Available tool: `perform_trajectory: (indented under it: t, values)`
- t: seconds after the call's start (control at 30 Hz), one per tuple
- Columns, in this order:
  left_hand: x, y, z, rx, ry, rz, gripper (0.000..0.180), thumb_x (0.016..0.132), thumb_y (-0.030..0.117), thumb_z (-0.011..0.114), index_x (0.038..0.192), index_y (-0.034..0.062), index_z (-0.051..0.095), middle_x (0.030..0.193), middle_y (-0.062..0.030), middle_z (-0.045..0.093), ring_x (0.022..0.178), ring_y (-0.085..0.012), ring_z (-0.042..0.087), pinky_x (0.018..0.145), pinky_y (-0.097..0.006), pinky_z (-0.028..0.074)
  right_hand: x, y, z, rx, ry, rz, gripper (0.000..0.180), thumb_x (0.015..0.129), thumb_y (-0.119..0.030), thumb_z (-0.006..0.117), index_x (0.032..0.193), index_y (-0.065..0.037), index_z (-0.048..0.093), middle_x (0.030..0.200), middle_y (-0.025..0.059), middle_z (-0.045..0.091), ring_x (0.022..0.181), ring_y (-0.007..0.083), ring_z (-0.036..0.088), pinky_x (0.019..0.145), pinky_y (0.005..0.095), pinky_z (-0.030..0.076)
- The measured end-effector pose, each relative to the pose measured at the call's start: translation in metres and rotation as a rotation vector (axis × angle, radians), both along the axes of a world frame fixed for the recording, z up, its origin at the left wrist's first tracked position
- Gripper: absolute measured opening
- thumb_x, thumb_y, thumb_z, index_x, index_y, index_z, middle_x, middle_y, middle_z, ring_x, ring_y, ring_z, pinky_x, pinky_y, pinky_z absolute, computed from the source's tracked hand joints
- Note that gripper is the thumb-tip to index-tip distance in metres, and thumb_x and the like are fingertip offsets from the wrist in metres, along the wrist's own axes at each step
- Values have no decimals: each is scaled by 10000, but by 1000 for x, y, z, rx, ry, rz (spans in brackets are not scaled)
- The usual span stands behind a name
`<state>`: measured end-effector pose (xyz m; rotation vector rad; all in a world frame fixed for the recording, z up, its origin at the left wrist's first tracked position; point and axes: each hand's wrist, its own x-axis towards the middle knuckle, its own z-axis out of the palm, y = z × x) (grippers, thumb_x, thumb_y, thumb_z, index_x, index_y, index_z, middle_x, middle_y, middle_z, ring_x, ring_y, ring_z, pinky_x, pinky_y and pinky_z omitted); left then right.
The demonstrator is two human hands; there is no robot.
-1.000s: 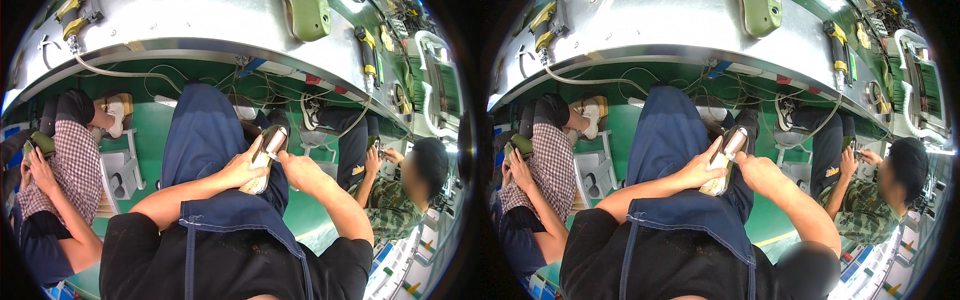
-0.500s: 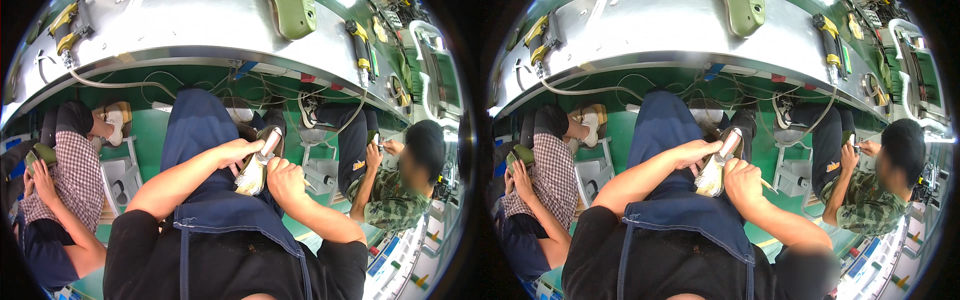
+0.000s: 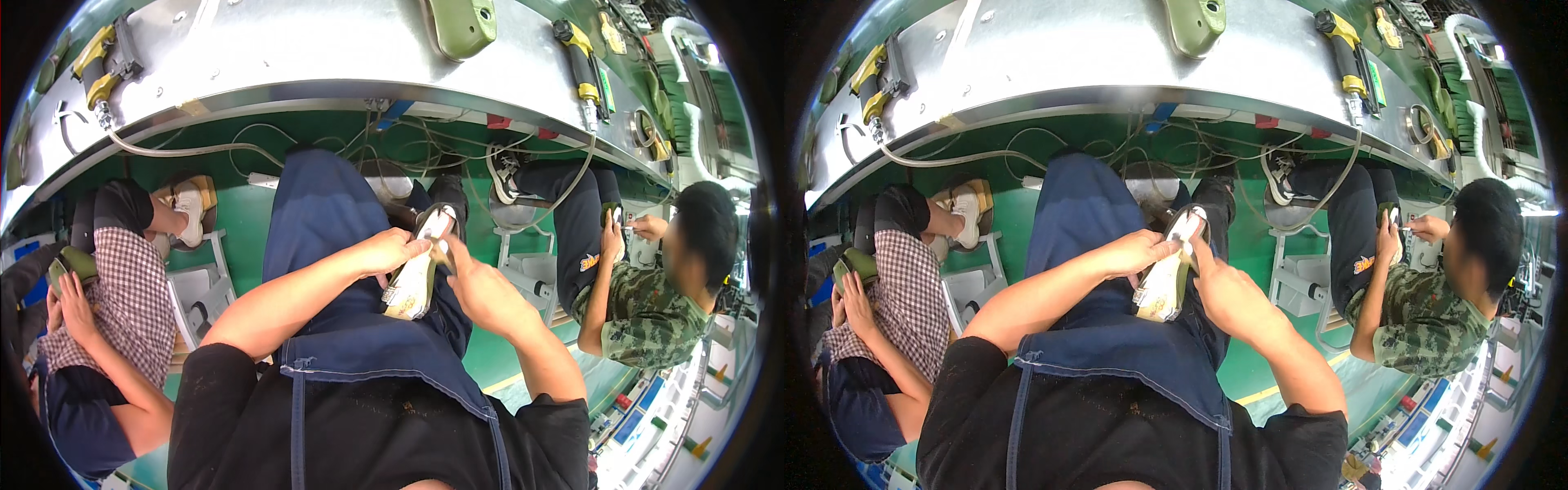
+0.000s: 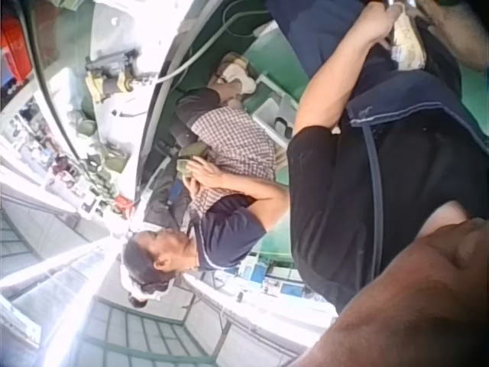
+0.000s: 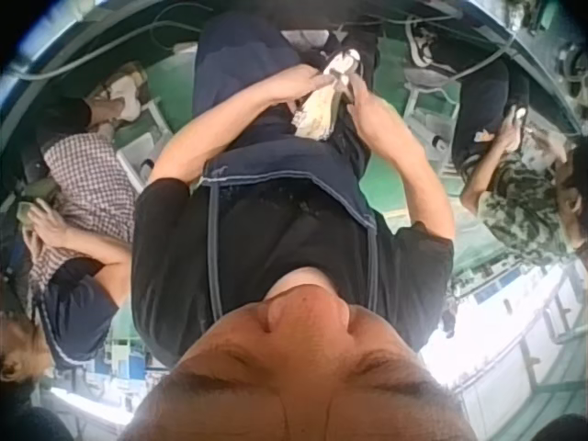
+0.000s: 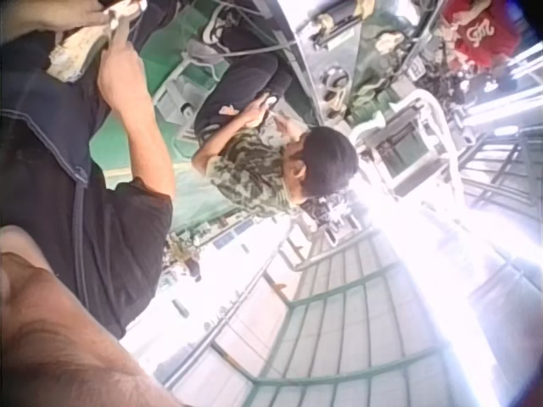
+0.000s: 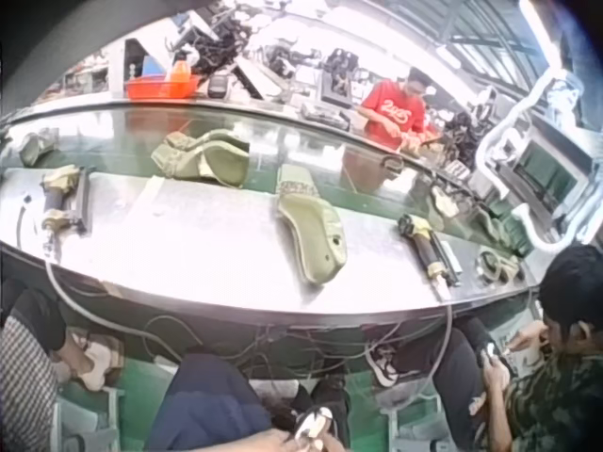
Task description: The person assembles green slipper sandals on a factory assembly line. They pick up a slipper sole and a metal strap, position the strap on the sole, and use a pneumatic nail gun to secure it. The process is repeated for multiple pairs of slippers, with the finished products placed on the conveyor belt.
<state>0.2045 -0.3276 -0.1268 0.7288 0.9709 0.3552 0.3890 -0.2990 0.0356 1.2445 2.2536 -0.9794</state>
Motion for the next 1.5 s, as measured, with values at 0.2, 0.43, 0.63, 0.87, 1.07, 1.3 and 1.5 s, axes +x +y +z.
perform_trajectory:
  t: [0.2,0.43,0.63,0.87,1.07,1.3,1.5]
  values:
    - [0,-9,6,96,16,-73,578,1070,435,595,1394,-42,554,1137,-181,719,964,-288,754,654,-397,650,5,-11,-51,216,40,73,838,954,-50,564,1693,-212,201,1002,275,646,814,469,697,744,546,584]
    - [3,-37,-12,248,-61,1,727,919,440,794,1376,-77,565,1297,-226,660,1228,-314,647,1060,-403,491,6,-25,-61,274,47,86,877,931,-69,577,1700,-252,198,955,219,631,773,442,696,692,533,584]
    - [6,-45,-1,86,-194,130,656,935,280,808,1445,-16,520,1281,-146,679,1189,-245,666,1036,-368,518,5,-26,-40,226,145,-182,689,967,-79,612,1593,-72,324,1042,284,681,884,481,706,765,548,572]
    - [56,-51,4,-194,-522,295,625,1008,347,736,1498,46,493,1382,-128,632,1224,-269,648,999,-436,573,43,-26,-13,-32,232,-570,374,1010,-132,631,1299,69,506,1092,331,695,1051,508,685,908,502,534]
    - [57,-21,-8,564,271,517,971,829,282,885,1587,44,326,1471,-199,532,1284,-363,604,1063,-435,529,77,-31,-30,41,91,-519,302,996,-147,634,1212,40,537,1062,332,698,998,537,665,856,586,517]
    - [23,33,-2,866,332,-1,929,740,191,916,1536,23,468,1438,-205,594,1299,-372,608,1136,-420,479,97,1,-57,485,212,-361,212,988,-94,631,1153,7,544,1025,291,698,931,509,676,791,572,536]
    - [31,43,-1,827,301,-11,941,724,197,908,1533,-4,473,1515,-203,565,1359,-360,591,1149,-397,482,93,19,-49,188,274,-536,269,1015,-90,612,1248,22,540,992,269,701,885,440,713,765,517,554]
